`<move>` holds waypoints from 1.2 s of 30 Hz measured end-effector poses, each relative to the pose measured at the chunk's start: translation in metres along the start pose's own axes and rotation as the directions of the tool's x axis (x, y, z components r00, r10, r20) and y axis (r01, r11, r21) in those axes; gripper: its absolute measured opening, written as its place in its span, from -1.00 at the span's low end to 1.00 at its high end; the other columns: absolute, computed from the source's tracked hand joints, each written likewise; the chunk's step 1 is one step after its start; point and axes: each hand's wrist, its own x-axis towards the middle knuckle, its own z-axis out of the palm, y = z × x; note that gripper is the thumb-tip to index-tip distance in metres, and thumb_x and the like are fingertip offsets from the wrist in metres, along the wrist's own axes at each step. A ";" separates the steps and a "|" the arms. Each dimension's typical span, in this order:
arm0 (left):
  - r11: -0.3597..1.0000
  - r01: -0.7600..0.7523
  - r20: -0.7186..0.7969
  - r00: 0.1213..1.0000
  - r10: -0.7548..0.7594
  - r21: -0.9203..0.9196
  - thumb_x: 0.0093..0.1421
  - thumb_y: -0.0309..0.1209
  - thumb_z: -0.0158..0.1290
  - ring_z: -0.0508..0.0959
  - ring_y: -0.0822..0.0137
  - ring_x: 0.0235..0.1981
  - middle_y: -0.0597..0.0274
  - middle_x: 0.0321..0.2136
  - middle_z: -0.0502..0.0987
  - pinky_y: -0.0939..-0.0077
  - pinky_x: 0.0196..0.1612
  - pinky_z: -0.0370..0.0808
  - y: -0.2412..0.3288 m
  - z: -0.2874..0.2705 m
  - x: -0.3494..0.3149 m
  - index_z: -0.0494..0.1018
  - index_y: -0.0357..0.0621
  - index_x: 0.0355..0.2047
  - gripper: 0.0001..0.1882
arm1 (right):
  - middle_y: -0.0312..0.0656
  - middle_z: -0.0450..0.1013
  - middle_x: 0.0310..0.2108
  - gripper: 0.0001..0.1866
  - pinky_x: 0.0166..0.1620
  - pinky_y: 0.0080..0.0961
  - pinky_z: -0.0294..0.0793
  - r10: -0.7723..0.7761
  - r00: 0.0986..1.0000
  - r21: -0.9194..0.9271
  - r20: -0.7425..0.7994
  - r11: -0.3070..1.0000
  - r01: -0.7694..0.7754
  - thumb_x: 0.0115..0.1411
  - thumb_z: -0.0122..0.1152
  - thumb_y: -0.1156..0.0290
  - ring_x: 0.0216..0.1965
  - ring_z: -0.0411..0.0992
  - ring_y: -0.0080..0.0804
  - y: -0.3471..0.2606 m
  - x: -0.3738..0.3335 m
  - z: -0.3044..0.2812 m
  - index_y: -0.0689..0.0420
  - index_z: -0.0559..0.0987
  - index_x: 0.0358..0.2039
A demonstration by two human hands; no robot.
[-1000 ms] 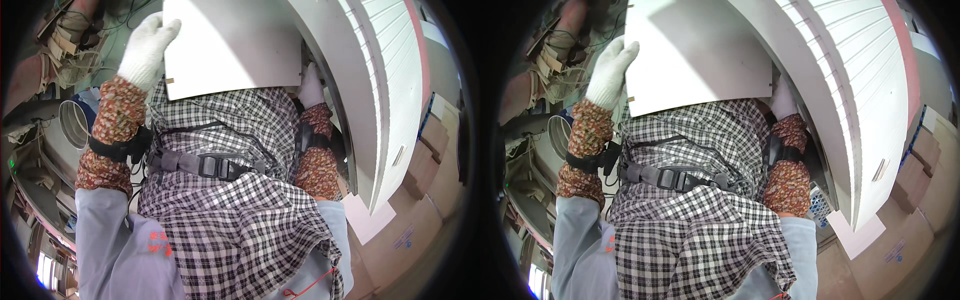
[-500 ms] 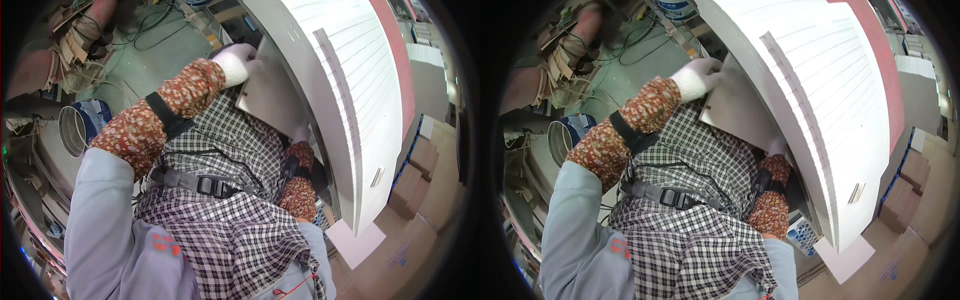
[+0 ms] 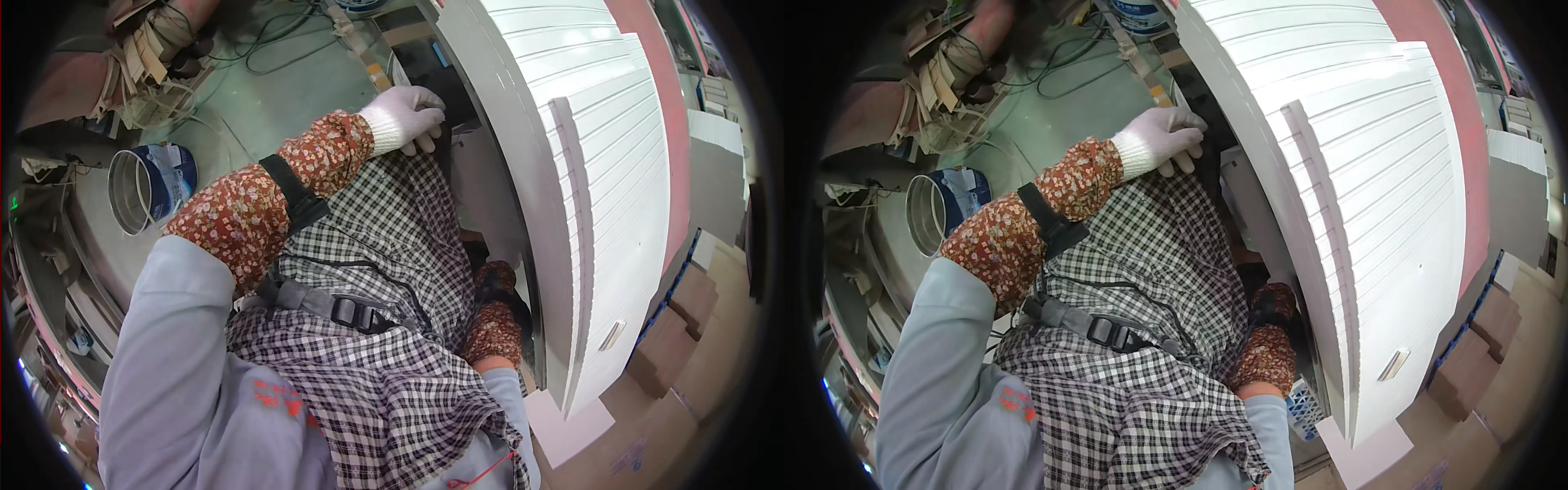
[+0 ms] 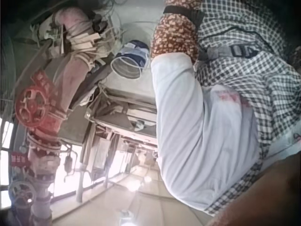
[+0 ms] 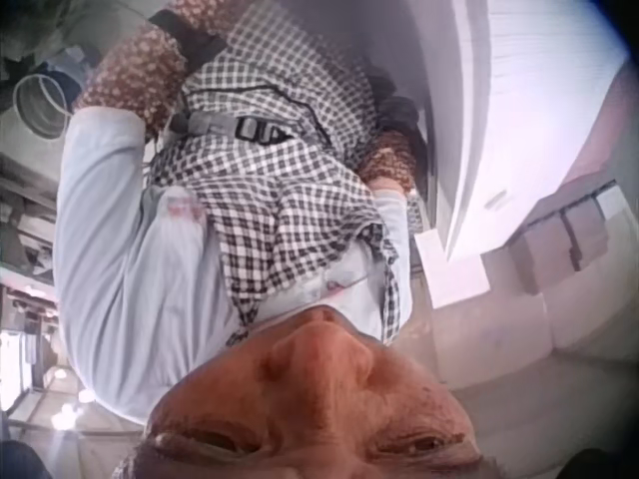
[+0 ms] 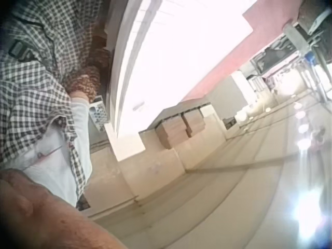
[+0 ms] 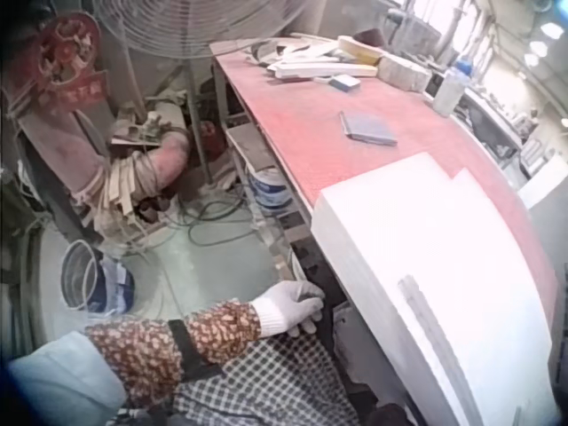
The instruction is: The person sands the edges of a white panel with a sanding block, then moves it aside to reach a smaller white board. They place a small wooden block onto the board and mark around it with a pen.
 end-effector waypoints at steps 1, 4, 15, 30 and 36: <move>1.000 0.014 -0.007 1.000 -0.014 0.012 0.48 -0.22 -0.02 0.71 0.44 -0.34 0.11 -0.12 0.68 0.60 -0.37 0.67 0.001 0.000 -0.001 0.38 -0.34 0.30 -0.47 | 0.00 0.57 0.11 -0.21 0.10 -0.13 0.58 -0.003 1.000 -0.014 -0.001 1.000 0.003 0.44 -0.09 -0.27 0.08 0.57 -0.12 0.004 0.001 -0.003 0.22 0.48 0.28; 1.000 0.008 -0.003 1.000 -0.008 0.004 0.48 -0.22 -0.02 0.71 0.43 -0.33 0.11 -0.13 0.68 0.60 -0.36 0.68 0.001 -0.001 -0.002 0.38 -0.33 0.31 -0.47 | 0.01 0.56 0.12 -0.22 0.11 -0.13 0.57 -0.001 1.000 -0.060 0.009 0.998 0.001 0.45 -0.10 -0.26 0.09 0.57 -0.11 0.018 0.006 -0.010 0.23 0.48 0.28; 0.999 0.041 0.018 0.999 -0.041 -0.001 0.48 -0.23 0.00 0.72 0.40 -0.31 0.14 -0.16 0.68 0.58 -0.38 0.67 0.008 0.006 -0.004 0.37 -0.33 0.31 -0.47 | 0.06 0.54 0.14 -0.25 0.16 -0.13 0.53 -0.008 0.999 -0.138 0.038 0.990 0.014 0.47 -0.10 -0.21 0.12 0.54 -0.09 0.039 0.016 -0.024 0.23 0.47 0.30; 0.999 -0.024 0.009 1.000 0.024 0.037 0.43 -0.28 0.03 0.73 0.35 -0.32 0.08 -0.17 0.69 0.54 -0.37 0.67 0.016 0.015 -0.006 0.40 -0.37 0.26 -0.50 | 0.12 0.52 0.18 -0.28 0.23 -0.13 0.48 -0.142 0.987 -0.189 0.081 0.970 0.155 0.49 -0.11 -0.14 0.17 0.52 -0.05 0.038 -0.002 -0.002 0.25 0.45 0.32; 0.997 -0.058 0.096 0.994 0.053 0.060 0.46 -0.35 0.07 0.67 0.34 -0.23 0.02 -0.12 0.64 0.53 -0.23 0.63 0.008 0.028 -0.011 0.34 -0.45 0.26 -0.51 | 0.15 0.50 0.20 -0.30 0.26 -0.13 0.46 -0.468 0.869 -0.230 0.162 0.838 0.494 0.50 -0.11 -0.11 0.19 0.51 -0.04 -0.026 -0.066 0.075 0.25 0.44 0.33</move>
